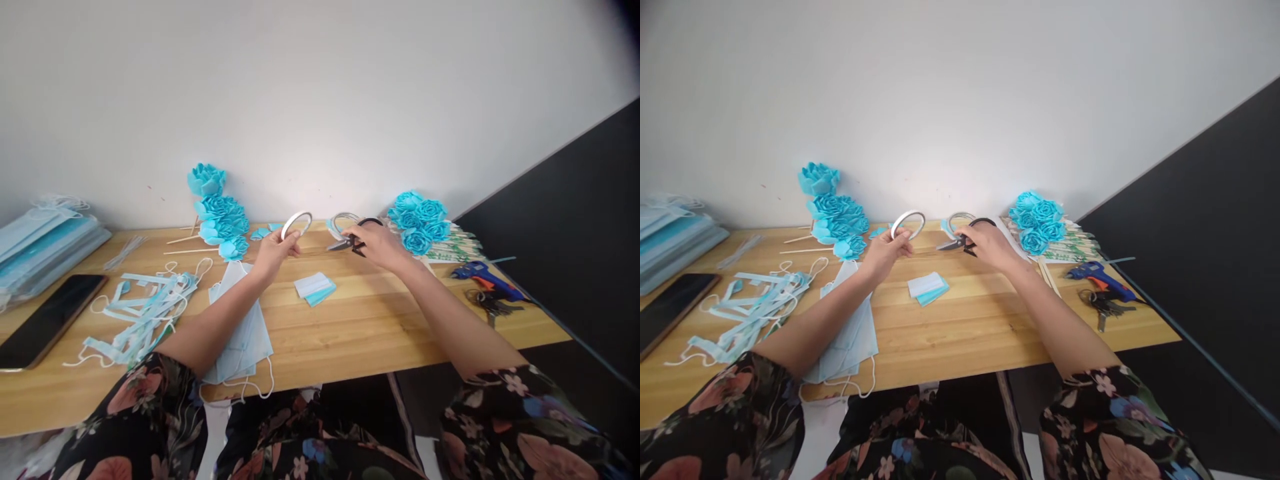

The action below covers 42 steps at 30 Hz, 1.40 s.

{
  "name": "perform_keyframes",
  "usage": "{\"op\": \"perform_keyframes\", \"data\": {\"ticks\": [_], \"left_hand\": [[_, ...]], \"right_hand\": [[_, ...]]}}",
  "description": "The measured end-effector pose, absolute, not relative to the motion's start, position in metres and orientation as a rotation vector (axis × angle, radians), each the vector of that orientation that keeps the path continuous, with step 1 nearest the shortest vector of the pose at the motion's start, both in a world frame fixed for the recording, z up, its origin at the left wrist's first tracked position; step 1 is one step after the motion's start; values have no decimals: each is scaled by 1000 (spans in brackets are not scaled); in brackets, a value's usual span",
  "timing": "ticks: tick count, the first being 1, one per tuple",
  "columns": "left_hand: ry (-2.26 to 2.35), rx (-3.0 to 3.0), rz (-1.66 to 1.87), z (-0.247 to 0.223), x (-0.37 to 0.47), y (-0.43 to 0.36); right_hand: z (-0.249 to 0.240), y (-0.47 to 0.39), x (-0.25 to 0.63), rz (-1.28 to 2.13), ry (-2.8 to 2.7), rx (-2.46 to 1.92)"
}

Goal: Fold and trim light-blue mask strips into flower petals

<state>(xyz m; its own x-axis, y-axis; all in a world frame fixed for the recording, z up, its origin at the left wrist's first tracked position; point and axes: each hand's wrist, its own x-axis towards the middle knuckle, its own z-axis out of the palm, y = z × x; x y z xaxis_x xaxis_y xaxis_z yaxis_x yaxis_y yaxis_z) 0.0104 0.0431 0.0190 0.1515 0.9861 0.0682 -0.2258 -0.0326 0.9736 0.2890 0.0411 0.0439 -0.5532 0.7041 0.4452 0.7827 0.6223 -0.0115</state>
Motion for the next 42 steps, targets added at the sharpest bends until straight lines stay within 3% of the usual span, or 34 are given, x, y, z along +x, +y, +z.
{"op": "perform_keyframes", "data": {"ticks": [4,10,17,21,23,27,29,34,42], "left_hand": [[864,1088,958,26,17,33],[910,1032,834,33,22,22],[1051,1189,950,40,24,23],[1127,1311,1095,56,7,23],[1158,1477,979,65,-4,18],[1080,1959,381,71,-20,9],[1058,2040,293,68,-24,9],[1012,1903,424,63,-25,12],[952,1624,699,75,-30,1]], "right_hand": [[54,17,264,-439,-2514,-889],[58,-11,241,-576,-2564,-767],[47,3,255,-472,-2526,-898],[22,26,287,-287,-2411,-1242],[12,32,300,-213,-2396,-1361],[8,32,307,-158,-2380,-1461],[12,32,305,-147,-2401,-1486],[21,52,309,-165,-2506,-1479],[21,82,318,-79,-2238,-1650]]}}
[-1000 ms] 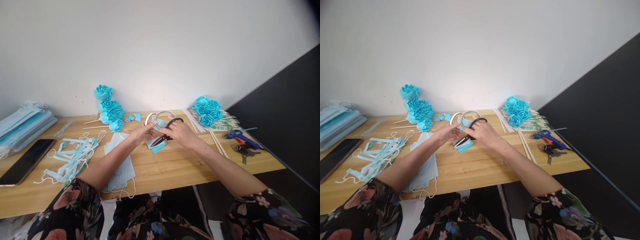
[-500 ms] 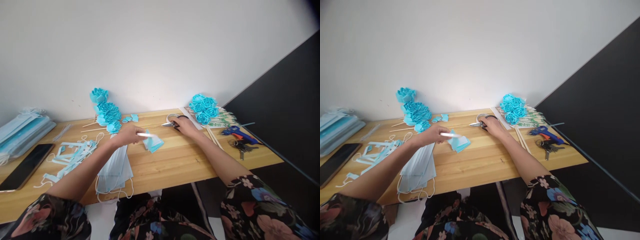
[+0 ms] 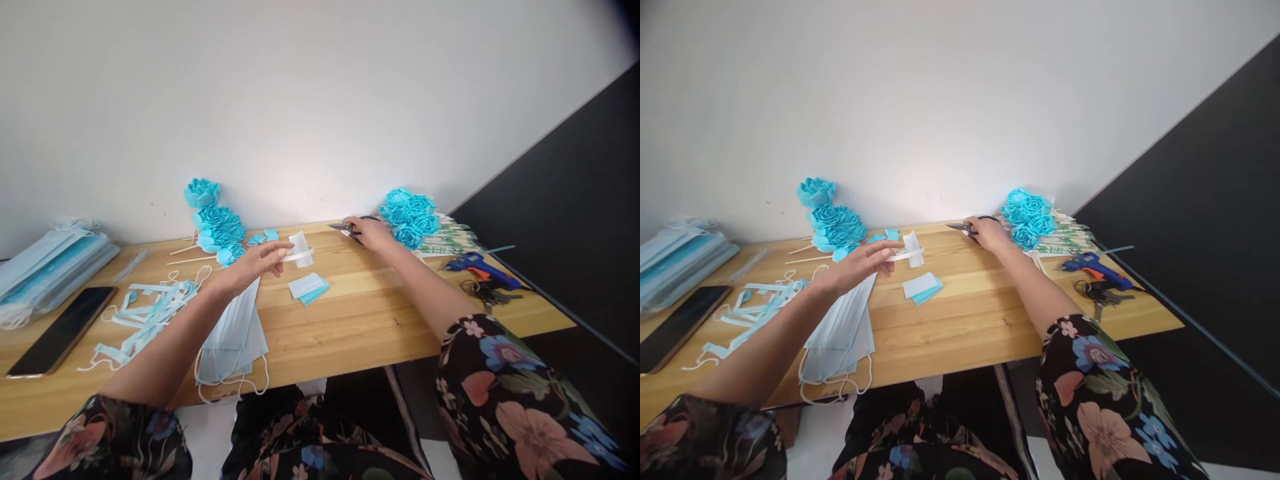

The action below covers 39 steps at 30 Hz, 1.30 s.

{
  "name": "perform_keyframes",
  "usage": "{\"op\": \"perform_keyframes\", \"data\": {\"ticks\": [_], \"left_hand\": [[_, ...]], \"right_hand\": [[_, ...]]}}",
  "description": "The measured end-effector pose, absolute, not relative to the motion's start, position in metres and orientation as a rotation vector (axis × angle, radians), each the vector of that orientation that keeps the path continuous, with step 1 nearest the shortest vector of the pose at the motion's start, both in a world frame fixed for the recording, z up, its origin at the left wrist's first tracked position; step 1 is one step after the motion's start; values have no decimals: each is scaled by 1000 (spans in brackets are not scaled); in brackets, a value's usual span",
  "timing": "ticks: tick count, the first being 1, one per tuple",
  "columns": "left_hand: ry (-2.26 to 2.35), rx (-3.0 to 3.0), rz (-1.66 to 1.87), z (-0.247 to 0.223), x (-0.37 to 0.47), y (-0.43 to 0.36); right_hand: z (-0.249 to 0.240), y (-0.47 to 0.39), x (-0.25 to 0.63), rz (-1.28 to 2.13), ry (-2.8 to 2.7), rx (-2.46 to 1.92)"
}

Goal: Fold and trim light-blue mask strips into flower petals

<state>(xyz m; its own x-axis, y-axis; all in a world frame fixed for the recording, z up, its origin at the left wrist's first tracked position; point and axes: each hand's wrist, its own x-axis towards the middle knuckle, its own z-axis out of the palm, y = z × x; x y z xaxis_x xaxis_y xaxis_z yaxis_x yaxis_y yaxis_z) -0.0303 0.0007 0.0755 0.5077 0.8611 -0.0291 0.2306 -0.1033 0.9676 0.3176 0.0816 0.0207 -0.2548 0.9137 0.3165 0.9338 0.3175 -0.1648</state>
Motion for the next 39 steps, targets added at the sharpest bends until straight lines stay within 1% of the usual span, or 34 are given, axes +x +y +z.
{"op": "perform_keyframes", "data": {"ticks": [2,3,7,8,10,14,17,22,26,31,33,36,39], "left_hand": [[917,1504,728,70,-32,2],[891,1454,735,67,-33,2],[849,1309,821,61,-28,5],[850,1276,846,61,-26,5],[836,1211,894,64,-21,4],[769,1128,966,71,-14,1],[745,1048,1024,76,-14,2],[734,945,1127,81,-24,11],[771,907,1178,79,-36,17],[821,915,1191,73,-44,16],[803,904,1166,71,-44,14],[741,891,1100,67,-43,13],[673,923,1052,64,-40,12]], "right_hand": [[23,71,304,70,-2100,-1528],[24,64,295,214,-2015,-1442],[29,33,253,1063,-1721,-1050],[30,28,245,1193,-1670,-993],[29,20,233,1292,-1643,-959],[24,18,226,1313,-1678,-962],[20,16,224,1271,-1814,-942],[22,3,220,949,-2234,-992],[28,0,223,656,-2416,-1030],[21,-1,226,451,-2636,-787],[19,-7,224,404,-2662,-775],[23,-20,223,419,-2641,-900],[38,-26,232,722,-2637,-964]]}}
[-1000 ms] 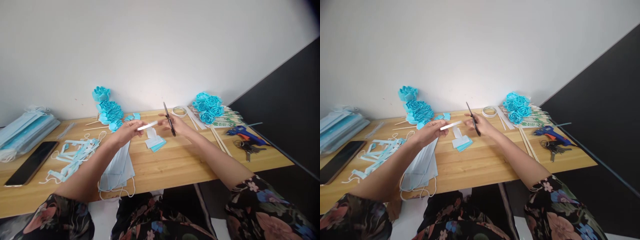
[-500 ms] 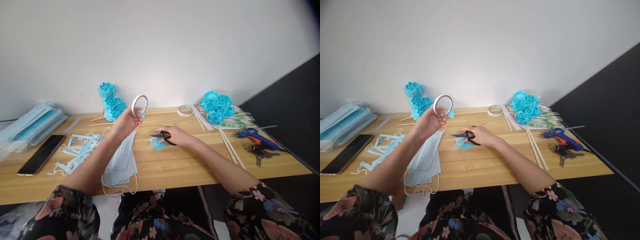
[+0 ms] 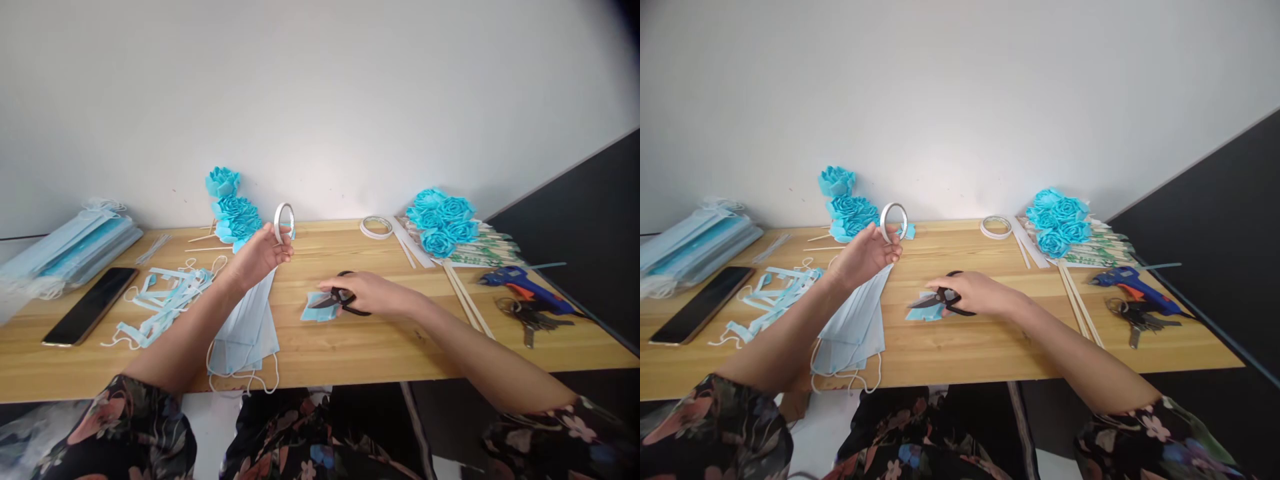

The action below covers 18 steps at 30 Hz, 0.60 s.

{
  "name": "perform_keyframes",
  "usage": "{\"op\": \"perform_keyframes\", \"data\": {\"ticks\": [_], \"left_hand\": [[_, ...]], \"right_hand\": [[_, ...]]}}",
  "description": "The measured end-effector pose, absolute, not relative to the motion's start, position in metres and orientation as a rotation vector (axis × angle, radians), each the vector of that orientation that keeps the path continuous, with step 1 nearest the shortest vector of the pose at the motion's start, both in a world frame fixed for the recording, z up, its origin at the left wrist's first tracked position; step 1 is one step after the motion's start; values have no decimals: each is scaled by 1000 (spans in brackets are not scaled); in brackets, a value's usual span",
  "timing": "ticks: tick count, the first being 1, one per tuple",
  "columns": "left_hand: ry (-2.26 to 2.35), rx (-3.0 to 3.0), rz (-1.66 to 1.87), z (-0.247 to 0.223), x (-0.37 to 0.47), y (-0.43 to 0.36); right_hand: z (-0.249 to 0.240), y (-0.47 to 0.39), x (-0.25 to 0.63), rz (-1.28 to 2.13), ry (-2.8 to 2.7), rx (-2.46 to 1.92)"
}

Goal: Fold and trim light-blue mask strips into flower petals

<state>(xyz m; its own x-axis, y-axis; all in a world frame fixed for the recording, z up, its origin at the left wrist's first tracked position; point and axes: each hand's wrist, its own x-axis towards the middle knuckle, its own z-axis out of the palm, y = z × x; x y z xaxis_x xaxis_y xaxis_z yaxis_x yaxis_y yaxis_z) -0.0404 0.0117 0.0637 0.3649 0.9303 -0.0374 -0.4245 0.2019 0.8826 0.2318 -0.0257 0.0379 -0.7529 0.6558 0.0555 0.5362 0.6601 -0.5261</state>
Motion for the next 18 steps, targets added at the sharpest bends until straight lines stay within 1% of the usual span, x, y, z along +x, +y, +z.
{"op": "perform_keyframes", "data": {"ticks": [2,6,8,12,18], "left_hand": [[649,969,1048,62,-38,11],[657,1090,1033,63,-29,8],[661,1151,997,66,-21,5],[630,1252,932,71,-7,-3],[557,1229,946,58,0,-7]], "right_hand": [[49,-23,242,929,-2524,-1002],[62,-7,252,1172,-2053,-1014],[63,2,246,1194,-1786,-955],[61,18,223,1075,-1455,-842],[43,22,208,1335,-1282,-705]]}}
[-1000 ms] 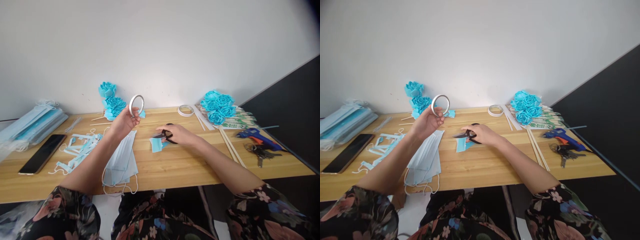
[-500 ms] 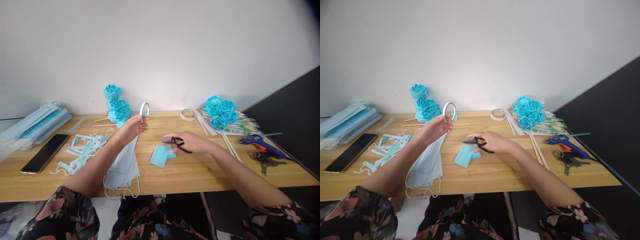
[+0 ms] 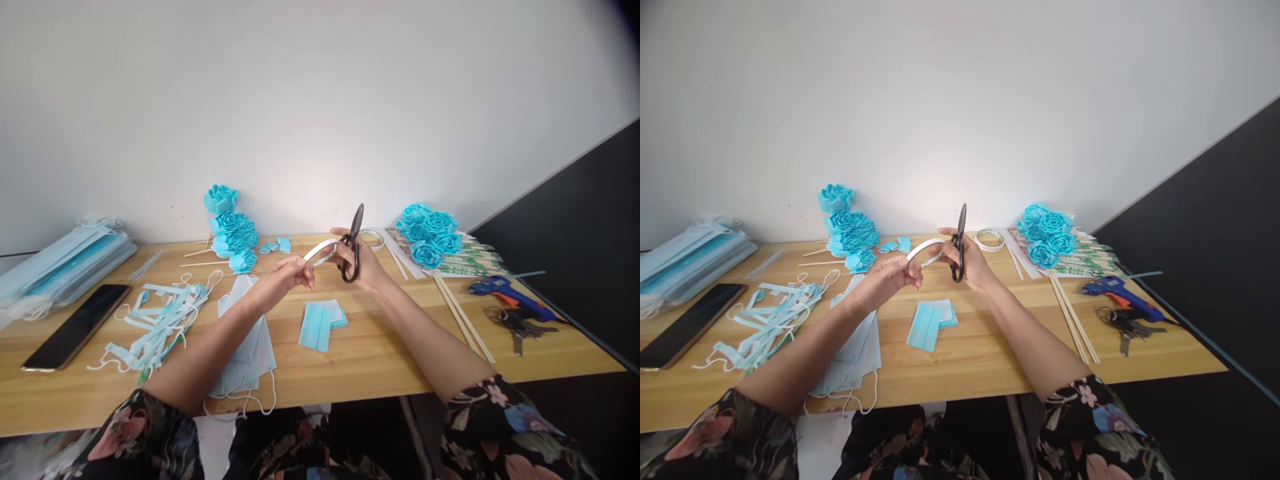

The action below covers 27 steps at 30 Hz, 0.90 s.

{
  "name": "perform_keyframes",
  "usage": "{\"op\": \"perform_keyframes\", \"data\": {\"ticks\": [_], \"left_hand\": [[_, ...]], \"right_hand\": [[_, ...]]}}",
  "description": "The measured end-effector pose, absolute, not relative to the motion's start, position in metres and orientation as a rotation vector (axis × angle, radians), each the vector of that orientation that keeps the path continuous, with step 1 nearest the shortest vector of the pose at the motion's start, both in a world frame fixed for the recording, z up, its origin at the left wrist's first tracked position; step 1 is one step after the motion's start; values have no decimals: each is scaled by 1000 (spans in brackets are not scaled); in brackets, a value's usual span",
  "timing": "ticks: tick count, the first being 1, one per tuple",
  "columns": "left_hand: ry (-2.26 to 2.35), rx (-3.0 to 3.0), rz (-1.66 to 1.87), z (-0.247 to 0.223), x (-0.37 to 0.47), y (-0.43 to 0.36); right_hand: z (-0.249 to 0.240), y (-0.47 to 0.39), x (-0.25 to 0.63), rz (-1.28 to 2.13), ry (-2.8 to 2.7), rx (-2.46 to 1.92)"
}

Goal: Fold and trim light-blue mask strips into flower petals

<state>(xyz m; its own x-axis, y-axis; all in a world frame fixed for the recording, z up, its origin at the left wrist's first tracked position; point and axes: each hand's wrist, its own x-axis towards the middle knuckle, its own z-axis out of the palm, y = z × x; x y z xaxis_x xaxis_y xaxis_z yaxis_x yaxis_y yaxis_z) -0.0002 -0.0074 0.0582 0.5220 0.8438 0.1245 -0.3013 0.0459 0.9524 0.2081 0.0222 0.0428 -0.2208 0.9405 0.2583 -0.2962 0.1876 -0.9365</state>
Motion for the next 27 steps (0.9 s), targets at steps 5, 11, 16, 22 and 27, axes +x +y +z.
{"op": "perform_keyframes", "data": {"ticks": [5,11,16,22,27], "left_hand": [[549,1216,837,44,-3,-5],[467,1295,636,39,-9,-2],[557,1331,644,41,-17,1],[665,1429,665,48,-19,1],[708,1401,633,43,-15,1]], "right_hand": [[39,13,211,1230,-1329,-751],[49,2,210,1195,-1479,-798],[49,1,212,1137,-1597,-858],[43,7,218,962,-1710,-931],[43,5,214,816,-1802,-936]]}}
